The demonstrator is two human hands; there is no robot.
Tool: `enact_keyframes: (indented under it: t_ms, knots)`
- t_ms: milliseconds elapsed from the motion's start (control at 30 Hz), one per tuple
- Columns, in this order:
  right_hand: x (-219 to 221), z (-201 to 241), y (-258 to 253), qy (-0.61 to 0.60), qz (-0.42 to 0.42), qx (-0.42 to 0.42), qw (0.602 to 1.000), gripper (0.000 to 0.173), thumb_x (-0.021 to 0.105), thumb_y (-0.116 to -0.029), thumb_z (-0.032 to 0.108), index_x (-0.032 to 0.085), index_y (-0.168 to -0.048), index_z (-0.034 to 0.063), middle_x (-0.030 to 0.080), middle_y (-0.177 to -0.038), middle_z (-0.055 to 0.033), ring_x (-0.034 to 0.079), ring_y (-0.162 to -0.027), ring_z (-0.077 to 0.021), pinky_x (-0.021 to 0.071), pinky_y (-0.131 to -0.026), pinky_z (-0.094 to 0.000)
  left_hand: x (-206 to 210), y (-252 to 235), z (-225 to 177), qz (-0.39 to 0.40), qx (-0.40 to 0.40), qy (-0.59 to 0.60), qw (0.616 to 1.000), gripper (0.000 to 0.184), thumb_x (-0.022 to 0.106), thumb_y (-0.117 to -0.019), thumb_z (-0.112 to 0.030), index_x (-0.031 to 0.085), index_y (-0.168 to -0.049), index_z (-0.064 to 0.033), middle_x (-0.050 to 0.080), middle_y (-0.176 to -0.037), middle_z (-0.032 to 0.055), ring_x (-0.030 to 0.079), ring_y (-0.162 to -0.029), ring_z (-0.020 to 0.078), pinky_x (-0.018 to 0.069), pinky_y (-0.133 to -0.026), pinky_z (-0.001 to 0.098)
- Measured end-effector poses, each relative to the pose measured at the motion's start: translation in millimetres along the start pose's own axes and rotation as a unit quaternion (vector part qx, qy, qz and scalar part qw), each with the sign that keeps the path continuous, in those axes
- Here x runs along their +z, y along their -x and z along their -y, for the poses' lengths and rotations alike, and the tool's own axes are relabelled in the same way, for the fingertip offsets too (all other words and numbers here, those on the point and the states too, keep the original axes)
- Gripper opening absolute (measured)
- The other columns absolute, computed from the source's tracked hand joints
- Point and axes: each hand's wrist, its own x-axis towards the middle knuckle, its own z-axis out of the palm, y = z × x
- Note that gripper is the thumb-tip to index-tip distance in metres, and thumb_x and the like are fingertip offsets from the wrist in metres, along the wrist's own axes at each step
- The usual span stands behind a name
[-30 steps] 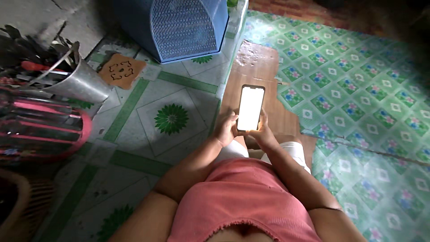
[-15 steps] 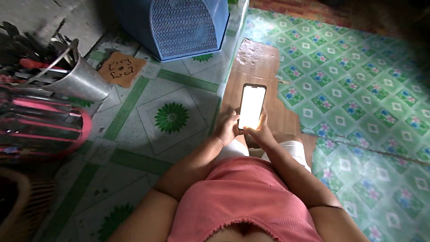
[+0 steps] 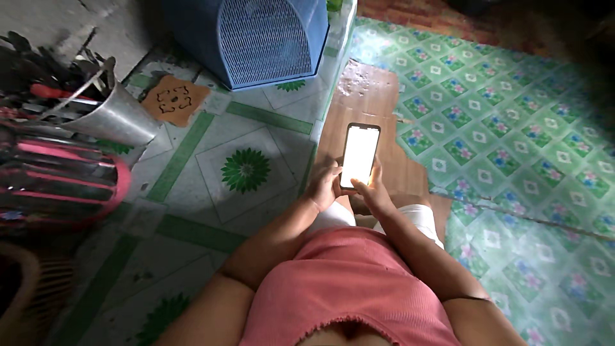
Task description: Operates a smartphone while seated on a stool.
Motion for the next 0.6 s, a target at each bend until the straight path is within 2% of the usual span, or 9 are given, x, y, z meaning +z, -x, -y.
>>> enact_keyframes:
  t_ms: [100, 200, 267, 367, 533, 600]
  knots:
    - [1.2, 2.6, 0.8, 0.01, 0.0, 0.015, 1.0, 0.11, 0.073, -0.0836, 0.0, 0.002, -0.163, 0.0279, 0.031, -0.16, -0.0164, 0.056, -0.129, -0.0285, 0.055, -0.097, -0.0512, 0.1, 0.2, -0.5, -0.005, -0.004, -0.004, 1.0, 0.045, 0.023, -0.1062, -0.032, 0.042, -0.14, -0.0095, 0.063, -0.123, 0.015, 0.067, -0.104, 0.0259, 0.0581, -0.087, 0.0471]
    - [0.7, 4.8, 0.7, 0.001, 0.005, 0.026, 1.0, 0.114, 0.07, -0.0796, -0.008, 0.002, -0.163, 0.0303, 0.035, -0.158, -0.0163, 0.059, -0.125, -0.0286, 0.0572, -0.093, -0.0509, 0.9, 0.6, -1.0, -0.014, -0.003, -0.007, 1.0, 0.043, 0.02, -0.1083, -0.031, 0.042, -0.139, -0.0086, 0.063, -0.121, 0.0156, 0.068, -0.103, 0.0271, 0.0582, -0.087, 0.0481]
    - [0.2, 2.2, 0.4, -0.006, 0.004, 0.023, 1.0, 0.115, 0.07, -0.0774, -0.009, 0.004, -0.162, 0.0309, 0.037, -0.157, -0.0157, 0.06, -0.124, -0.0283, 0.0577, -0.092, -0.051, 1.9, 1.4, -0.9, -0.024, -0.005, -0.013, 1.0, 0.041, 0.02, -0.1084, -0.03, 0.042, -0.136, -0.0097, 0.064, -0.119, 0.0146, 0.068, -0.101, 0.0263, 0.0585, -0.085, 0.0472]
    - [-1.6, 2.0, 1.3, -0.009, 0.008, 0.022, 1.0, 0.114, 0.07, -0.0786, -0.008, 0.004, -0.162, 0.0325, 0.036, -0.158, -0.0149, 0.059, -0.125, -0.0283, 0.0567, -0.093, -0.0517, 1.3, 1.2, -0.3, -0.014, -0.004, -0.01, 1.0, 0.044, 0.022, -0.1076, -0.031, 0.041, -0.142, -0.0117, 0.063, -0.123, 0.0145, 0.067, -0.104, 0.0265, 0.058, -0.087, 0.0482]
    - [-3.6, 8.3, 6.0, -0.038, 0.021, 0.011, 0.999, 0.109, 0.066, -0.0798, -0.009, 0.008, -0.163, 0.0312, 0.034, -0.16, -0.0133, 0.057, -0.129, -0.0261, 0.0563, -0.096, -0.0494, 2.1, 1.5, -2.1, -0.02, -0.005, -0.004, 1.0, 0.045, 0.019, -0.1081, -0.032, 0.041, -0.14, -0.0092, 0.063, -0.121, 0.0151, 0.068, -0.103, 0.0272, 0.0585, -0.086, 0.0482]
    - [-4.6, 8.4, 7.4, -0.05, 0.023, 0.004, 0.998, 0.11, 0.065, -0.0777, -0.01, 0.009, -0.163, 0.0312, 0.035, -0.159, -0.0131, 0.056, -0.13, -0.0245, 0.0555, -0.097, -0.0476, 1.0, 2.0, -2.3, -0.01, -0.003, 0.001, 1.0, 0.045, 0.019, -0.1074, -0.031, 0.04, -0.141, -0.0099, 0.063, -0.123, 0.0149, 0.068, -0.104, 0.0273, 0.0587, -0.086, 0.0483]
